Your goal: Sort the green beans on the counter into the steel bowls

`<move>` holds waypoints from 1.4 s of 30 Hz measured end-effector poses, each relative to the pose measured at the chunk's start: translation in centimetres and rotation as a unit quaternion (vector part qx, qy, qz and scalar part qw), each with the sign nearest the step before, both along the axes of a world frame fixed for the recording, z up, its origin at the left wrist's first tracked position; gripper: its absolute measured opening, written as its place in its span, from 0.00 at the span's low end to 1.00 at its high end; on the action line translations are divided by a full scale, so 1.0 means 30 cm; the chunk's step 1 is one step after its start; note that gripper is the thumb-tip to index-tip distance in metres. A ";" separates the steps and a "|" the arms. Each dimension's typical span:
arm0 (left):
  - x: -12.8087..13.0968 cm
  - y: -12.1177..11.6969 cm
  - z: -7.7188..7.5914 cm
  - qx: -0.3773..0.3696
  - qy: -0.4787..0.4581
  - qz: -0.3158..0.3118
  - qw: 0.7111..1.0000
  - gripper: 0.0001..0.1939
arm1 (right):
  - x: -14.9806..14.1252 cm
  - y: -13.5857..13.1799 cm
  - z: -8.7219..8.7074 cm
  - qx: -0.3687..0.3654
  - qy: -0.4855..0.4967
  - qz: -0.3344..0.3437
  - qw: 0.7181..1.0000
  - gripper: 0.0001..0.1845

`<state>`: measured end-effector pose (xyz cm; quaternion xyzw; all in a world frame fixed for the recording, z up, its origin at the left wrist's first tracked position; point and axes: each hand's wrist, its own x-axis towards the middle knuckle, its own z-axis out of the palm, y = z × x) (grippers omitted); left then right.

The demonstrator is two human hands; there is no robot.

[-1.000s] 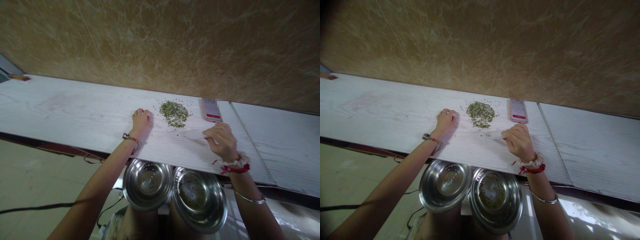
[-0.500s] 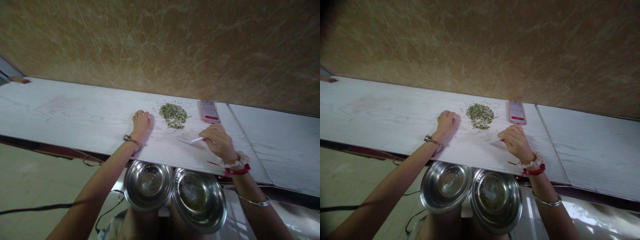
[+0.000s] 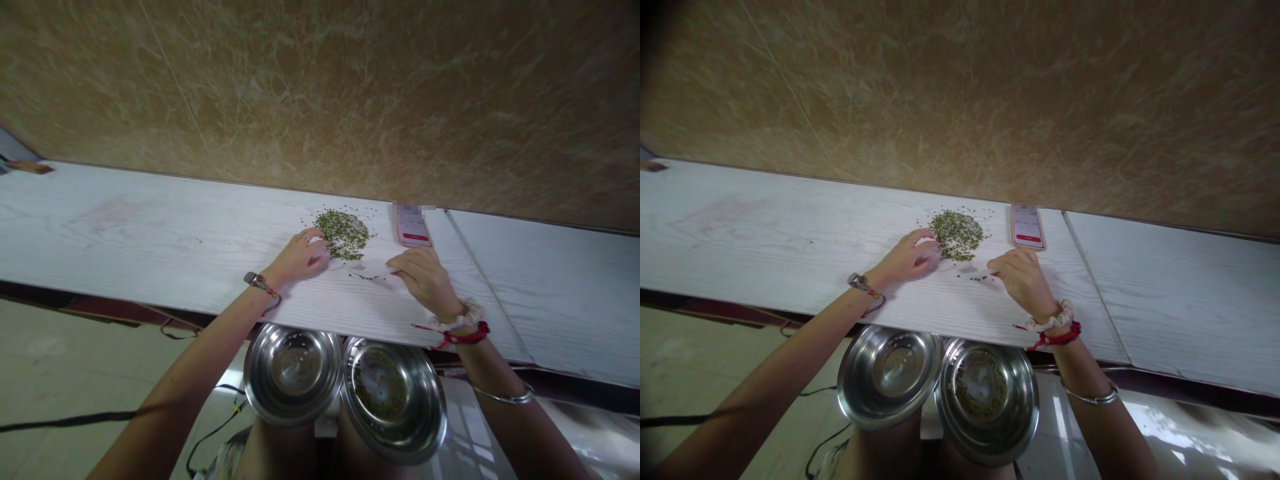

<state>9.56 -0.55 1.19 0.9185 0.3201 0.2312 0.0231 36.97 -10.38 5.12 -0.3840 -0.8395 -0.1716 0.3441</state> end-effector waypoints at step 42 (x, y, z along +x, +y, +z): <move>0.059 -0.070 0.039 -0.065 0.049 -0.265 0.961 0.16 | 0.070 -0.143 0.017 -0.019 -0.057 -0.151 0.987 0.08</move>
